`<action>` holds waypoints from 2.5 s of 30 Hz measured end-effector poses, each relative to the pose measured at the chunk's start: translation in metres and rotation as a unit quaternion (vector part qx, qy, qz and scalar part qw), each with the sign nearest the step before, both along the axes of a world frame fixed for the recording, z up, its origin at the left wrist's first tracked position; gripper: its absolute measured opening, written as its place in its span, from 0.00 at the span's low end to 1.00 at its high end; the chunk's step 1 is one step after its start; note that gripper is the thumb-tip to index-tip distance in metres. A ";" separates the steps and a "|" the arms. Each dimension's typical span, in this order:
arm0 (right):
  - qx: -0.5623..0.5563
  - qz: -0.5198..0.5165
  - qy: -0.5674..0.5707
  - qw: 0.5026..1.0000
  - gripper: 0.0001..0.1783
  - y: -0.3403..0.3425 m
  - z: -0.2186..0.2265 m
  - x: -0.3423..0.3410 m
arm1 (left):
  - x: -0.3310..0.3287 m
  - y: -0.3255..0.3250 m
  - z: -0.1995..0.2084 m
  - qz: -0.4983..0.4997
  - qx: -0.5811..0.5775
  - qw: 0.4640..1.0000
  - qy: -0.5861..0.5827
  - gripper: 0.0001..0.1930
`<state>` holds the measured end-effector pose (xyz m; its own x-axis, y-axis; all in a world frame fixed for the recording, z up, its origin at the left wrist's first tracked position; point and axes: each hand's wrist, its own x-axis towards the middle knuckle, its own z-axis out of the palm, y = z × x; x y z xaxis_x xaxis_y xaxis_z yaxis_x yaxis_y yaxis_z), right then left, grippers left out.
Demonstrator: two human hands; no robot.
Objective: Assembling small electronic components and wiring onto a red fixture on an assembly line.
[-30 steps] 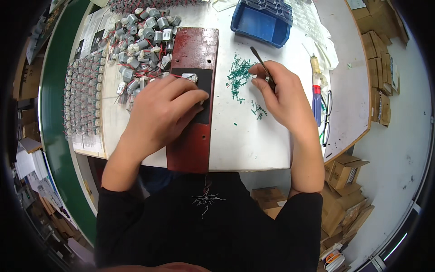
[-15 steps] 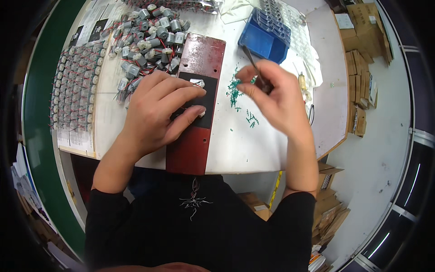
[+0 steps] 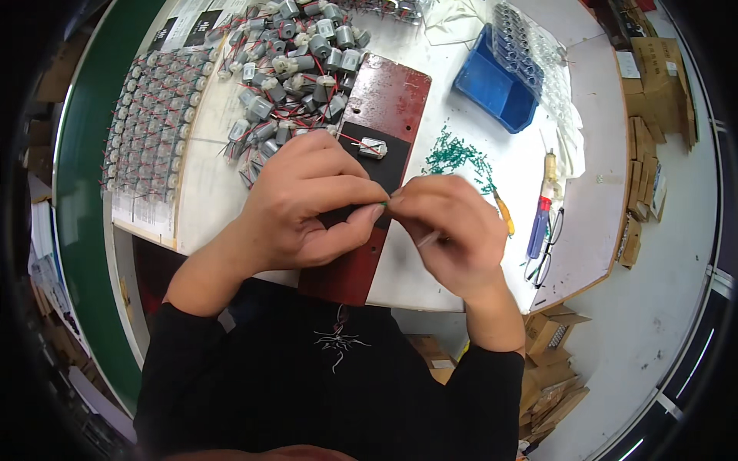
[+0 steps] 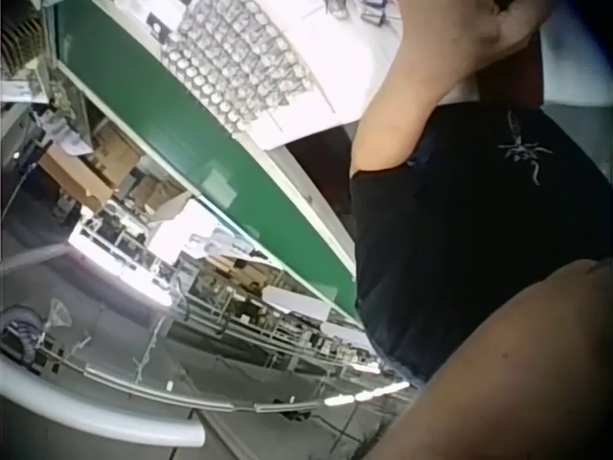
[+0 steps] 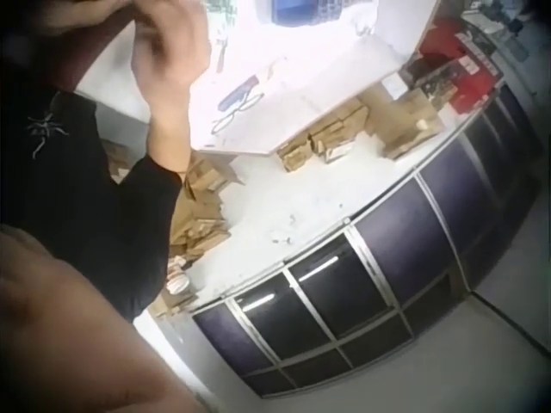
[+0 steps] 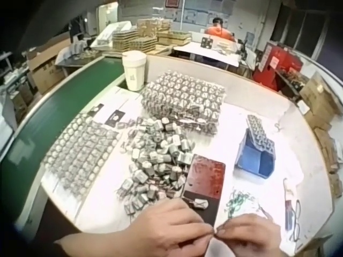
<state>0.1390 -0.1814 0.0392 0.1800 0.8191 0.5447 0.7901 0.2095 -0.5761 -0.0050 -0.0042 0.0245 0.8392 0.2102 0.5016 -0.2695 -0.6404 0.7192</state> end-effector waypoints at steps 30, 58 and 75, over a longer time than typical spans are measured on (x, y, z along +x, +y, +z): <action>-0.299 -0.069 0.476 0.824 0.11 0.015 -0.006 0.008 | -0.015 0.005 -0.017 0.010 -0.027 0.990 0.138 0.10; -0.285 -0.112 0.406 0.861 0.03 0.019 -0.002 -0.007 | -0.013 0.003 -0.021 0.026 -0.051 0.988 0.146 0.10; -0.264 -0.133 0.297 0.908 0.03 0.017 -0.007 -0.013 | -0.014 0.003 -0.023 0.023 -0.045 0.987 0.153 0.13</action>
<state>0.1263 -0.1645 0.0321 0.5430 0.8225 -0.1694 0.2891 -0.3725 -0.8818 -0.0185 -0.0011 0.0017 0.9366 0.2849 0.2038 -0.0027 -0.5761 0.8174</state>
